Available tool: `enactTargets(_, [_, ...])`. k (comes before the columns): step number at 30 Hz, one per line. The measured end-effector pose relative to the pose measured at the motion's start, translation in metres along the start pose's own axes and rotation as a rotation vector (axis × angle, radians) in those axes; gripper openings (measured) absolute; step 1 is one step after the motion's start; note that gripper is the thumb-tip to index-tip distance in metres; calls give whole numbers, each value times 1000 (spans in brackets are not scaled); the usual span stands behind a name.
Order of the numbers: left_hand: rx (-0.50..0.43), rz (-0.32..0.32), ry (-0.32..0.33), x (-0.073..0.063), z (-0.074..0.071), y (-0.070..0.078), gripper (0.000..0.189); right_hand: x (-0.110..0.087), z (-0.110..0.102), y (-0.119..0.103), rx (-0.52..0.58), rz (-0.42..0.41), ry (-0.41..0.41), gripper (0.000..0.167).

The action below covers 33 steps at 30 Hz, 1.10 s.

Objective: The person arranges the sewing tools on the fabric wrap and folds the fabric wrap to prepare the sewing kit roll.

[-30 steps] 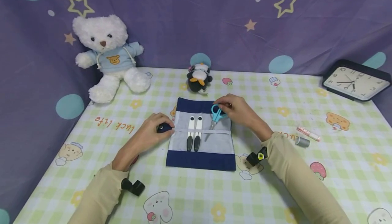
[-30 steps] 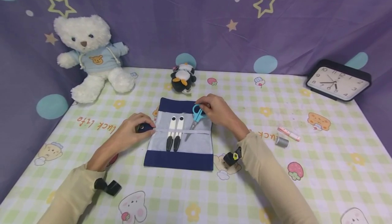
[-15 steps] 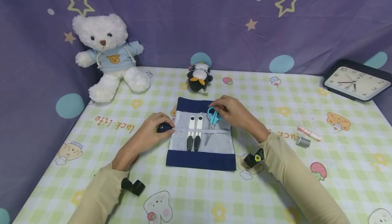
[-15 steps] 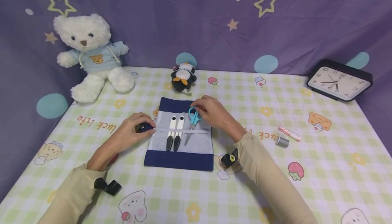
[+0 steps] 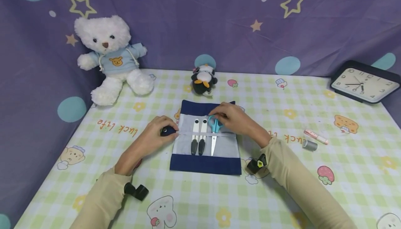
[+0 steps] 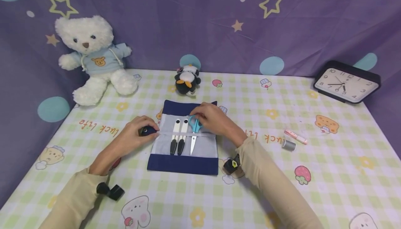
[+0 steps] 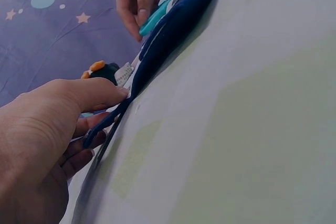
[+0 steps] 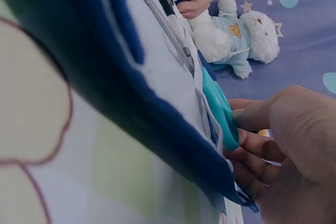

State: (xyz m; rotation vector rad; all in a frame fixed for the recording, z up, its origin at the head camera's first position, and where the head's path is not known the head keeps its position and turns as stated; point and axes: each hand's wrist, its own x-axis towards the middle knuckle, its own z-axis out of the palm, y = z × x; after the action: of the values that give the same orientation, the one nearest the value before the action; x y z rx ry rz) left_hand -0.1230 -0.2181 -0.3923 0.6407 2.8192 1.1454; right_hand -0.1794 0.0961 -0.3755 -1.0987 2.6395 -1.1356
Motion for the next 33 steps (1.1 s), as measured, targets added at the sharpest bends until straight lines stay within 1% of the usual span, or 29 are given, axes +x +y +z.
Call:
enactTargets(7, [-3,8,5,0,0,-1,11,0,3,0,4,1,-12,21])
enactTargets(20, [4,-11,1,-1,0,0,10,0,7,2,-39,-8,-28,21])
enactTargets(33, [7,-6,3,-1,0,0,9,-3,5,-1,-62,22,-45,25])
